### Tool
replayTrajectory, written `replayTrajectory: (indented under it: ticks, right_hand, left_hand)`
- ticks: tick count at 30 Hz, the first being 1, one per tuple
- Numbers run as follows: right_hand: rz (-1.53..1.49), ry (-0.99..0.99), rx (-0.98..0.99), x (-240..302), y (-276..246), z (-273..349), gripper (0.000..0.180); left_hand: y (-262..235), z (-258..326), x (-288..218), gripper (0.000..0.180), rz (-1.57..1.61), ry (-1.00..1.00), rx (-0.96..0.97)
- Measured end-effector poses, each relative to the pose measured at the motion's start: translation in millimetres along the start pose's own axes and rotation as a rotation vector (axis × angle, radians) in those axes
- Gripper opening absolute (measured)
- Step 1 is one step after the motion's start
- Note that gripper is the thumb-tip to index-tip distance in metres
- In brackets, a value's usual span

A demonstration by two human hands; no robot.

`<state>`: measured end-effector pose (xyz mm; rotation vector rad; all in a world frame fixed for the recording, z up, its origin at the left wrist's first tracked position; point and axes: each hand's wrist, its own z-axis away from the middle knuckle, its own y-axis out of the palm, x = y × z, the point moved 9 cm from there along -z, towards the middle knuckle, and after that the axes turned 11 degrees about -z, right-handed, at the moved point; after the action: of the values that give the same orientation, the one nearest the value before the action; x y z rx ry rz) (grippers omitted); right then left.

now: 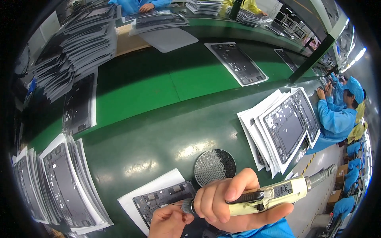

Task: Assembling electronic components into tablet chassis using an electric screwdriver.

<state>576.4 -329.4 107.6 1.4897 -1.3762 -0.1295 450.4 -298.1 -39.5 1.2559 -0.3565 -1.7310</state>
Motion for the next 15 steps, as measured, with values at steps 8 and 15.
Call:
replayTrajectory:
  ticks: [8, 15]
  right_hand:
    - [0.05, 0.021, 0.032, 2.9, 1.5, -0.4, 0.073]
    - [0.167, 0.004, 0.04, 6.9, 2.5, -0.9, 0.067]
  left_hand:
    - [17.5, 3.3, 1.3, 0.014, 0.206, -0.104, 0.039]
    - [12.3, 4.6, 9.8, 0.011, 0.24, -0.209, -0.103]
